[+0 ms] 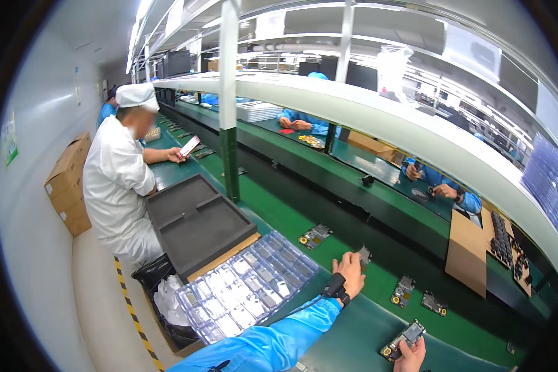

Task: The recorder is assembling and organizing electronic circuit boards on an industrial assembly line, placing them in trays and moving trays between shelves.

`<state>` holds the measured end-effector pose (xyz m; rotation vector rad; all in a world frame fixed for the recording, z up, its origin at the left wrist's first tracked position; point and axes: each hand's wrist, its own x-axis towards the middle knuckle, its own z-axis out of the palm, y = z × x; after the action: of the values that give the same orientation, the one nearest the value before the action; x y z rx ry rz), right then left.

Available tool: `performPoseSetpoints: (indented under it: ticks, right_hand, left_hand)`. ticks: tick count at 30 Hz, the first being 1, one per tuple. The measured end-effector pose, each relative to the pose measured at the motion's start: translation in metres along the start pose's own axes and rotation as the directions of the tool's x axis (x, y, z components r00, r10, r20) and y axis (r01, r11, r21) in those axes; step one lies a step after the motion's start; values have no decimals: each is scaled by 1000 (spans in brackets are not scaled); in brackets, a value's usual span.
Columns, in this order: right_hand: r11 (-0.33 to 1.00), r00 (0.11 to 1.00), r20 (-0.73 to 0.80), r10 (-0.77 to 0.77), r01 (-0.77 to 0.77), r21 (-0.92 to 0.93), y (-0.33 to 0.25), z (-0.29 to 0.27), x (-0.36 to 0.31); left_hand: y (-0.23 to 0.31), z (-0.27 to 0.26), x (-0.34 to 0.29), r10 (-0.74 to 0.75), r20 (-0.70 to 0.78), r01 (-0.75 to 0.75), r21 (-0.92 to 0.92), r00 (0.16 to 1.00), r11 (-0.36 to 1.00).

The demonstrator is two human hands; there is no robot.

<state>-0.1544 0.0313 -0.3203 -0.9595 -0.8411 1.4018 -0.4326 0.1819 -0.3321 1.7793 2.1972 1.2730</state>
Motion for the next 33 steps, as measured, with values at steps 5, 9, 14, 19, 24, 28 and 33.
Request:
performPoseSetpoints:
  ticks: [5,9,14,19,24,28,33]
  right_hand:
    - [982,991,84,-106,118,-147,4,25,27]
    - [647,893,271,-359,447,-618,13,31,129]
    - [431,696,704,-140,683,-590,-2,137,231]
    - [-251,636,742,-211,698,-670,9,165,264]
    - [446,665,318,-675,712,-542,-59,184,218]
    - [447,585,762,-276,780,-437,-44,321,49]
    - [515,-193,964,184,854,73,65,426,-26]
  left_hand:
    - [-28,5,-2,-111,-249,-33,-511,962,859]
    - [0,-20,-43,-217,246,226,-968,945,-112]
    - [18,-71,-91,54,365,358,-854,929,-378]
    - [17,-67,-86,-115,339,284,-897,934,-339]
    - [26,-28,-84,-508,82,263,-918,858,296]
    - [27,15,-83,-431,1,182,-908,902,378]
    - [20,59,-84,-527,-2,148,-959,850,242]
